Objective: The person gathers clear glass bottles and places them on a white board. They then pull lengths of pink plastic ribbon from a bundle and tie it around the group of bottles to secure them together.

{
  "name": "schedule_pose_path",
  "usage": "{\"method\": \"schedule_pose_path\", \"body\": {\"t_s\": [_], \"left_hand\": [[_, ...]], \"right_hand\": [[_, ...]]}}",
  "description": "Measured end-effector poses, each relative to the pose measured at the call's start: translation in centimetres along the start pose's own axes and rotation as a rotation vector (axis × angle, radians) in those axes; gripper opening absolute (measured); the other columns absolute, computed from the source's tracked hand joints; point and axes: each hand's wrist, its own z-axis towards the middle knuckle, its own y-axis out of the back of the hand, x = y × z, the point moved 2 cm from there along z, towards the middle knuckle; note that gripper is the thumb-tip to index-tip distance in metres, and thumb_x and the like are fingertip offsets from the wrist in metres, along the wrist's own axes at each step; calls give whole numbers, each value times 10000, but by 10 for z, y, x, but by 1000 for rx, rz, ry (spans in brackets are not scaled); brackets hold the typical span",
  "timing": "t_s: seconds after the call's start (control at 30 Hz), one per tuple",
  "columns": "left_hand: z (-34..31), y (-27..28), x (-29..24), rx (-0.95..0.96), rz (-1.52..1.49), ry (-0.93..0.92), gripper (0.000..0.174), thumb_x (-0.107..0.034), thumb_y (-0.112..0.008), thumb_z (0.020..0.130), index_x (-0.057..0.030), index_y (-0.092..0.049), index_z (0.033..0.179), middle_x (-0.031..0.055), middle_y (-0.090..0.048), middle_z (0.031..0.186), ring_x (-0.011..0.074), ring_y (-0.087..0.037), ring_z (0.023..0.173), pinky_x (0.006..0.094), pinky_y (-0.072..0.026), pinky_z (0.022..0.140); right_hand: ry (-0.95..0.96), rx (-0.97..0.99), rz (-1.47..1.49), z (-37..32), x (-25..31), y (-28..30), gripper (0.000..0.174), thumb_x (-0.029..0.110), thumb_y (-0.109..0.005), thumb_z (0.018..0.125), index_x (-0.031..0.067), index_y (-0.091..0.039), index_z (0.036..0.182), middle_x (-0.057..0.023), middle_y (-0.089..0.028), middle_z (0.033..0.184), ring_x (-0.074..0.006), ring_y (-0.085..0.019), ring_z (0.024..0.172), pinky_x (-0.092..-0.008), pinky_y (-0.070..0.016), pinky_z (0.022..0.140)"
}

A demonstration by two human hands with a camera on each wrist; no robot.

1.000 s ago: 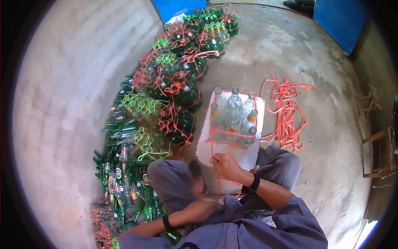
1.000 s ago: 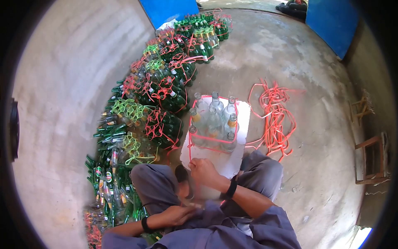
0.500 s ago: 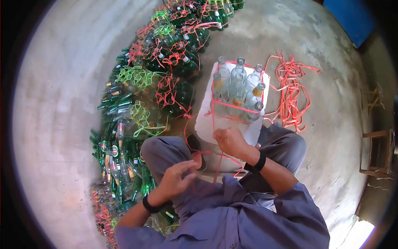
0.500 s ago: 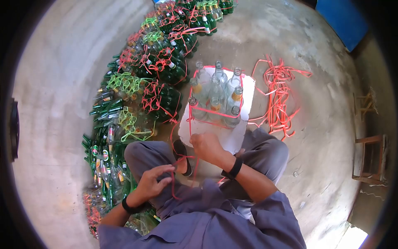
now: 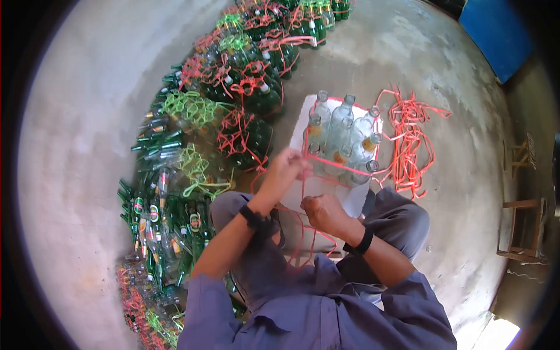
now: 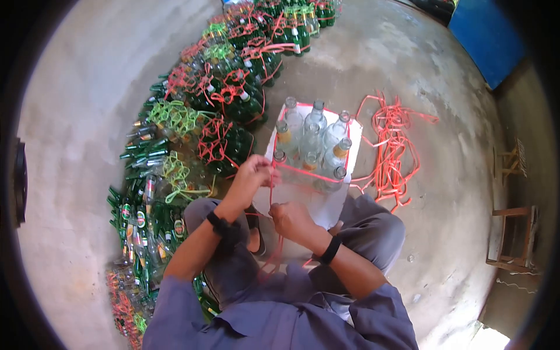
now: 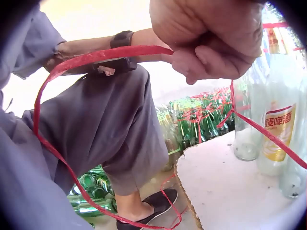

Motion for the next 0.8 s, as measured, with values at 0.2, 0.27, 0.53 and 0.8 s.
{"method": "schedule_pose_path", "body": {"t_s": [0.2, 0.27, 0.53, 0.8], "left_hand": [[16, 5, 1, 37, -219, 161, 152, -150, -552, 958, -16, -533, 1028, 59, -597, 736, 141, -567, 556, 285, -498, 516], [16, 0, 9, -5, -240, 155, 116, -147, -550, 956, -37, -540, 994, 33, -546, 663, 117, -485, 501, 278, -444, 461], [15, -5, 34, -30, -369, 171, 73, -126, -523, 968, -62, -556, 960, 55, -580, 658, 142, -562, 515, 282, -439, 459], [14, -3, 27, 5, -350, 224, 131, -139, -494, 982, -19, -542, 961, 74, -583, 652, 167, -609, 533, 294, -463, 463]], "right_hand": [[-9, 82, -8, 6, 3, 8, 75, 86, -618, 764, 34, -645, 716, -199, -608, 613, -400, -626, 596, -471, -497, 554], [-23, 129, -37, 8, 3, 6, 68, 82, -613, 759, 29, -646, 731, -202, -610, 617, -405, -627, 604, -475, -496, 559], [-135, 501, -154, -8, -12, -15, 98, 55, -584, 732, 11, -647, 793, -220, -647, 718, -422, -648, 725, -495, -500, 627], [-171, 784, -282, -40, -52, -24, 138, 141, -568, 804, 39, -656, 773, -196, -650, 732, -405, -645, 731, -484, -503, 646]]}}
